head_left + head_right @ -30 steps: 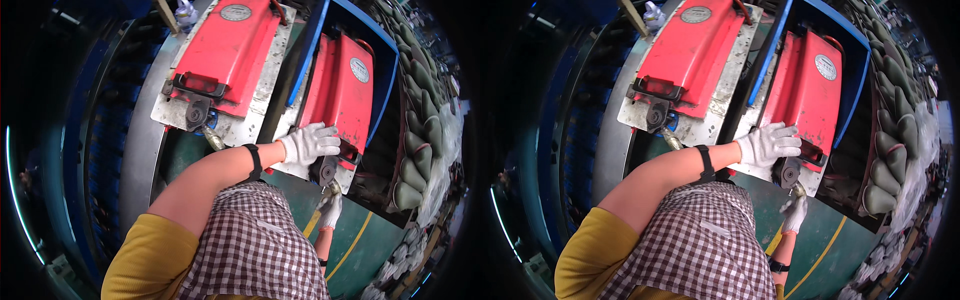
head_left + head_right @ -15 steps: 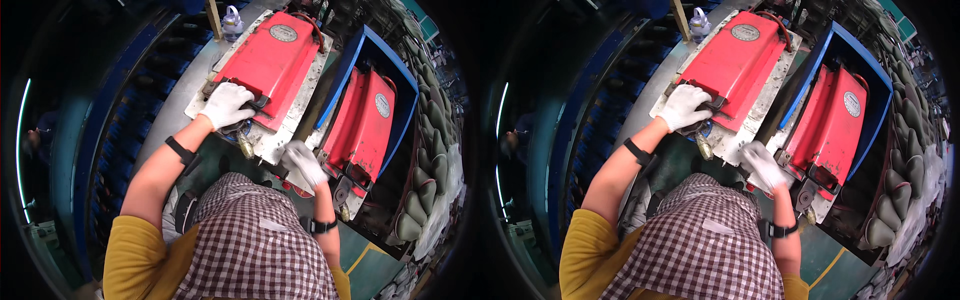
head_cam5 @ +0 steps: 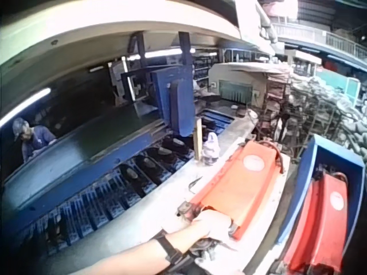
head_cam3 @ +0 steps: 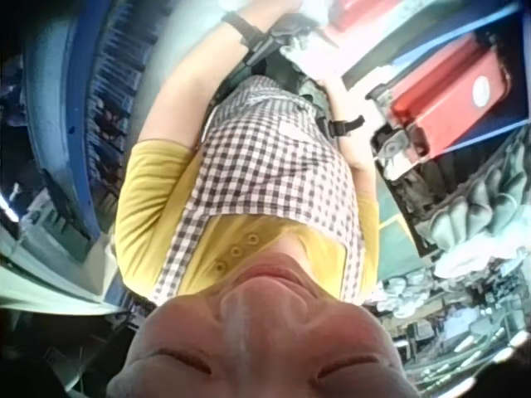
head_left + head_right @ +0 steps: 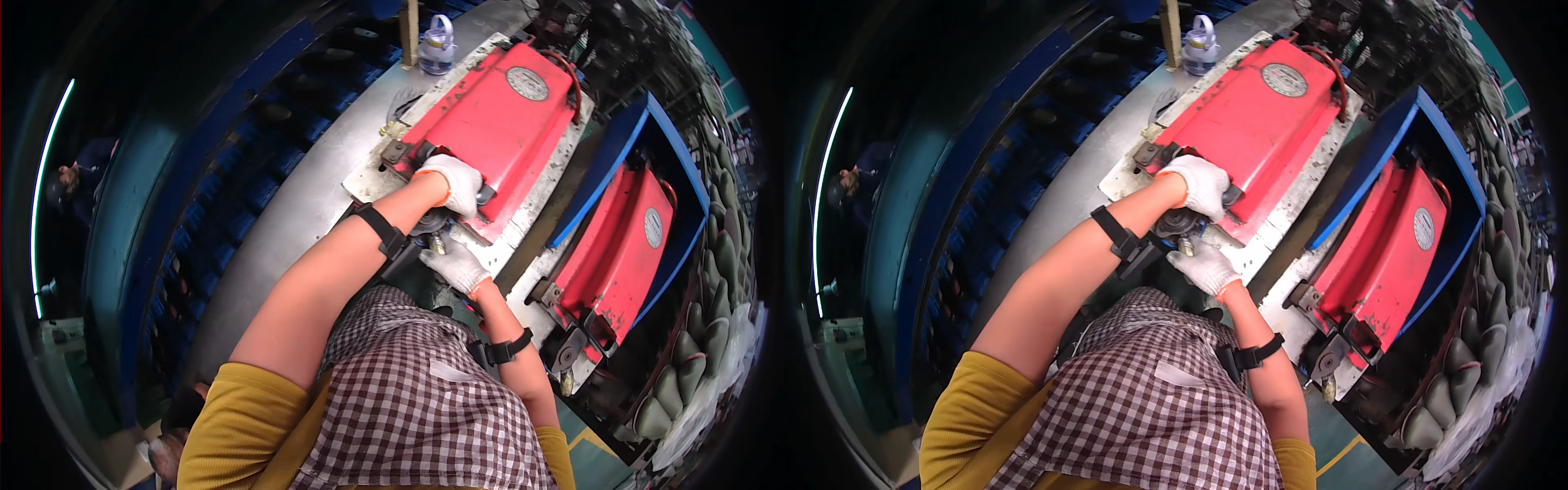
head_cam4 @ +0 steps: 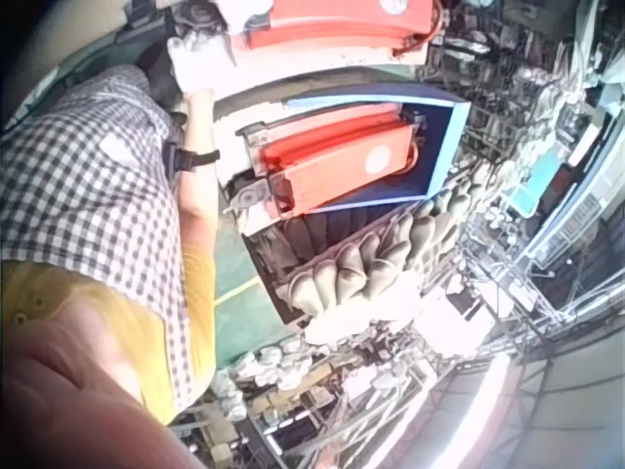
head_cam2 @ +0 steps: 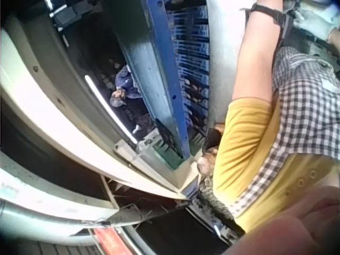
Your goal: Pressing the soles of shoes using a specialized hydraulic or pneumatic pressing machine.
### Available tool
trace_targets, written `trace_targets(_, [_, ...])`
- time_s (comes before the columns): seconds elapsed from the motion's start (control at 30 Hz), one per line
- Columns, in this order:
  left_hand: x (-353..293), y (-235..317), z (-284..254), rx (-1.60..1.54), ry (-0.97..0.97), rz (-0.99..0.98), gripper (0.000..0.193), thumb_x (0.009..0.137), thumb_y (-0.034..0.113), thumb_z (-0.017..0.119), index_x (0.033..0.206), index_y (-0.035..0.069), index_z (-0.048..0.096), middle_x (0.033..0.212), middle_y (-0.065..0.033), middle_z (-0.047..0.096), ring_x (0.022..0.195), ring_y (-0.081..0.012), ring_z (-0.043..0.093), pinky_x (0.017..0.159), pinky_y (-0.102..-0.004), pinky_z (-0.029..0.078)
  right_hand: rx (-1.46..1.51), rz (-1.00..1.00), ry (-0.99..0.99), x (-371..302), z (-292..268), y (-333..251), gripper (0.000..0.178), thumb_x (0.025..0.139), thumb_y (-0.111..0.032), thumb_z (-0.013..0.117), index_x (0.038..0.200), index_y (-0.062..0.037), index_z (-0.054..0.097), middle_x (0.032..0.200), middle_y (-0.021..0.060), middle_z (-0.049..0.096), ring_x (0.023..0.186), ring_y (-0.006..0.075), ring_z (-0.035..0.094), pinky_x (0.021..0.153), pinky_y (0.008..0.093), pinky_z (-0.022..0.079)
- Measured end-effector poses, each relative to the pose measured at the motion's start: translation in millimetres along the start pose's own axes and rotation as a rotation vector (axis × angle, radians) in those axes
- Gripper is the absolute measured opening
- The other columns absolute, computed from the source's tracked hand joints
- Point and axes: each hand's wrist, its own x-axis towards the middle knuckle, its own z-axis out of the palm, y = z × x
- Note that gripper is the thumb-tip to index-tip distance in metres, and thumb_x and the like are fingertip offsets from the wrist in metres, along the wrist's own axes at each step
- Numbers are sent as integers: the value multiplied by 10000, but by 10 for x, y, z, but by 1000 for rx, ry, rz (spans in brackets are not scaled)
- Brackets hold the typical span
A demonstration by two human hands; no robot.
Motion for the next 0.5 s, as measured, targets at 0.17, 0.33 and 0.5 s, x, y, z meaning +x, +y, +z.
trace_targets(0.17, [-10, 9, 37, 25, 57, 41, 382, 668, 315, 688, 934, 70, 810, 896, -160, 774, 844, -327, 761, 732, -432, 581, -62, -49, 101, 51, 65, 153, 629, 905, -480, 680, 1326, -24, 580, 1019, 229, 730, 902, 338, 723, 828, 427, 541])
trace_targets(0.33, [-4, -9, 109, 4, 75, 33, 338, 692, 257, 693, 965, 98, 815, 951, -152, 781, 909, -318, 764, 779, -432, 588, -36, -56, 82, 102, 127, 266, 663, 917, -473, 683, 1405, -42, 555, 1192, 278, 705, 1141, 432, 668, 988, 452, 498])
trace_targets(0.5, [9, -12, 106, -12, 97, 60, 318, 682, 233, 689, 942, 105, 820, 935, -155, 781, 881, -329, 766, 748, -449, 589, 188, -47, 80, 235, 284, 569, 652, 932, -435, 689, 1388, 9, 546, 1166, 246, 720, 1101, 413, 689, 958, 419, 512])
